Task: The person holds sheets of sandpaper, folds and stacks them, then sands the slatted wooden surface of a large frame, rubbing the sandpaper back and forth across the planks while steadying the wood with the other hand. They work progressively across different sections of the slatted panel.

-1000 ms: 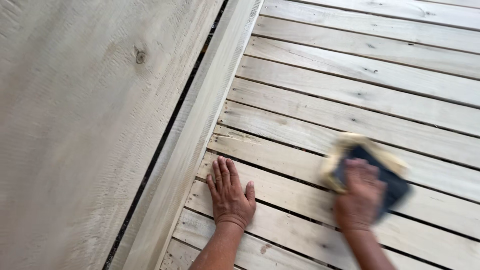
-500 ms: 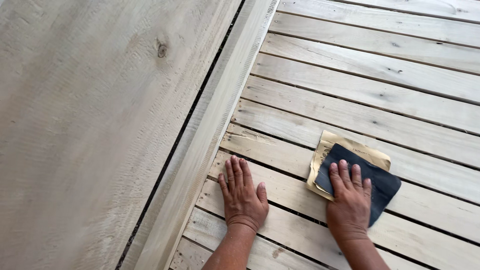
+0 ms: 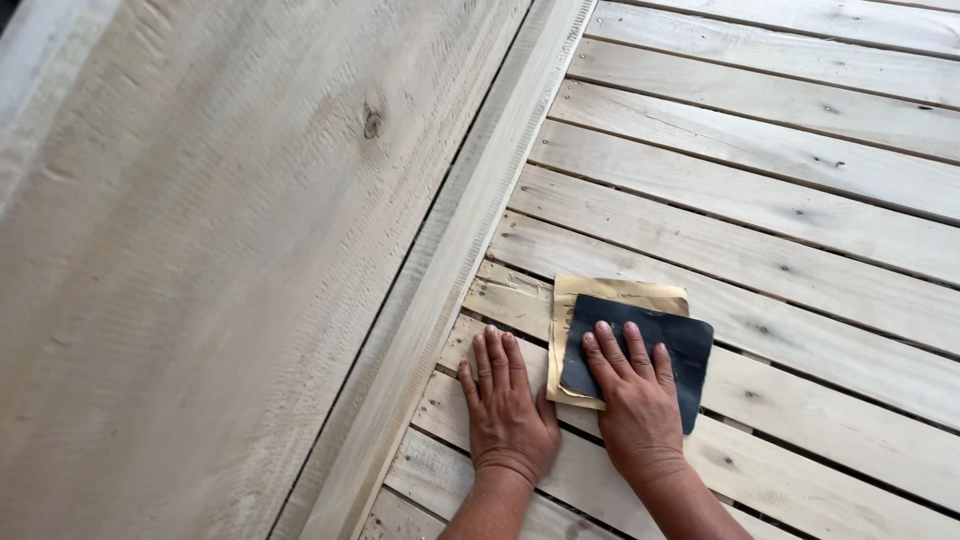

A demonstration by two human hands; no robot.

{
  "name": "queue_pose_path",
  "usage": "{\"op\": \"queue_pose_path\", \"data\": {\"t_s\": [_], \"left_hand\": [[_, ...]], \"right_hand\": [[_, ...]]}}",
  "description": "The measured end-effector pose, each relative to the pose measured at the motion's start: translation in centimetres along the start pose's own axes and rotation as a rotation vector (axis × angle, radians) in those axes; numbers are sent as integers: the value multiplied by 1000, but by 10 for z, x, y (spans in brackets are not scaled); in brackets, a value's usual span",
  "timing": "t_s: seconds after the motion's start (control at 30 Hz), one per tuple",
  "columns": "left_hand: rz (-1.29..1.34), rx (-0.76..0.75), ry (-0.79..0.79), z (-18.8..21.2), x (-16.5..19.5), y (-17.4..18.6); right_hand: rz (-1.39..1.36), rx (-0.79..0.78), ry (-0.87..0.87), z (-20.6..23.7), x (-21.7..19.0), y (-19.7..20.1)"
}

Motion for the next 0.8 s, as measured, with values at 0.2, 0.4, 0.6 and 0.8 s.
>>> {"op": "queue_pose_path", "data": {"t_s": [0.2,0.4,0.6,0.8], "left_hand": [[-35,95,-32,2,0,-4],[-29,25,-9,4,0,-13],[-41,4,-15,0,0,-4],[18,-319,37,0,-3,-15]], "right_hand": [[93,-85,4,-101,-40,-39],[27,-46,76,-47,-43,-11],[-50,55,30,-62,-51,-30],[-10,-37,90,-88,-56,-30]]}}
Point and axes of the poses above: each hand's wrist, its own z-axis away from the middle knuckle, its own y-axis out of the back of the hand, x = y × z, the point moved 8 cm from there along -z, towards the middle knuckle, and after that the axes turned 4 degrees about -z, right-handed, at the moved point
